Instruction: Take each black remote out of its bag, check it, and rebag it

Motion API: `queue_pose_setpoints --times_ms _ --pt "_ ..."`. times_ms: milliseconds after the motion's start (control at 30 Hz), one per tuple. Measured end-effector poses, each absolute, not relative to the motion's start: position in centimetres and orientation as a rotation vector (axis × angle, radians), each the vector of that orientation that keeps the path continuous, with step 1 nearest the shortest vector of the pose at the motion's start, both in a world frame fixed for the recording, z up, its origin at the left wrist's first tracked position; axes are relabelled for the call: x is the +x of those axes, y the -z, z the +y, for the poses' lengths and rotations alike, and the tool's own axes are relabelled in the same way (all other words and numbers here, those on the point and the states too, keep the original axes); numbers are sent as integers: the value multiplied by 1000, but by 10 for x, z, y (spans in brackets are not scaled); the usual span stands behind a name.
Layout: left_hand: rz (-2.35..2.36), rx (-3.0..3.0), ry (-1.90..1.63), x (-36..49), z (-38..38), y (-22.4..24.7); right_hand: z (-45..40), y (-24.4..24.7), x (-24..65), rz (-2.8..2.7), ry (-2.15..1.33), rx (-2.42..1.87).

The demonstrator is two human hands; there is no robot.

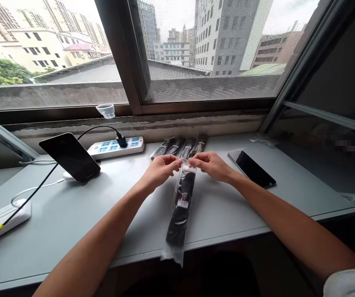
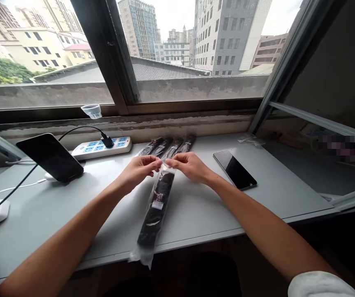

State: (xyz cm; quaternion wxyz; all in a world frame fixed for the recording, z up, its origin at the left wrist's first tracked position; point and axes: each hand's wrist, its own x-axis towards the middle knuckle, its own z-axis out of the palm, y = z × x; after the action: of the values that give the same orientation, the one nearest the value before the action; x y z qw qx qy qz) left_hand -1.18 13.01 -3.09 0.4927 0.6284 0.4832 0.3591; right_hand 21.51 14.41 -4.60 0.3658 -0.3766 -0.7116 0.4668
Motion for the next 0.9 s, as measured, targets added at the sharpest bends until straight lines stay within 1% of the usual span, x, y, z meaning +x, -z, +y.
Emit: queue_pose_setpoints --times_ms 100,200,267,400,467,533,667,833,900 --pt "1148 1548 -877 -7 127 31 144 45 217 -1914 -1141 -958" --pt "1119 1499 -933 -6 126 33 147 48 217 -1763 -1100 -982" --pt "1115 1427 -998 -6 127 35 148 50 217 -1652 -1233 -1005" --pt "1098 1354 -1154 -6 130 36 146 51 217 -1673 -1702 -952" --pt "1072 1363 -1214 -7 130 35 144 51 217 -1702 -1789 -892" --pt "1045 1421 -1245 -9 129 32 144 51 218 -1688 -1746 -867" --pt "1021 1824 -1242 -13 127 30 150 51 223 -1579 -1582 -905" --pt "911 2549 -1125 -18 126 35 155 48 225 -1437 -1680 -848" --pt "910 2690 -1032 -19 125 37 156 49 225 -1407 -1618 -908"
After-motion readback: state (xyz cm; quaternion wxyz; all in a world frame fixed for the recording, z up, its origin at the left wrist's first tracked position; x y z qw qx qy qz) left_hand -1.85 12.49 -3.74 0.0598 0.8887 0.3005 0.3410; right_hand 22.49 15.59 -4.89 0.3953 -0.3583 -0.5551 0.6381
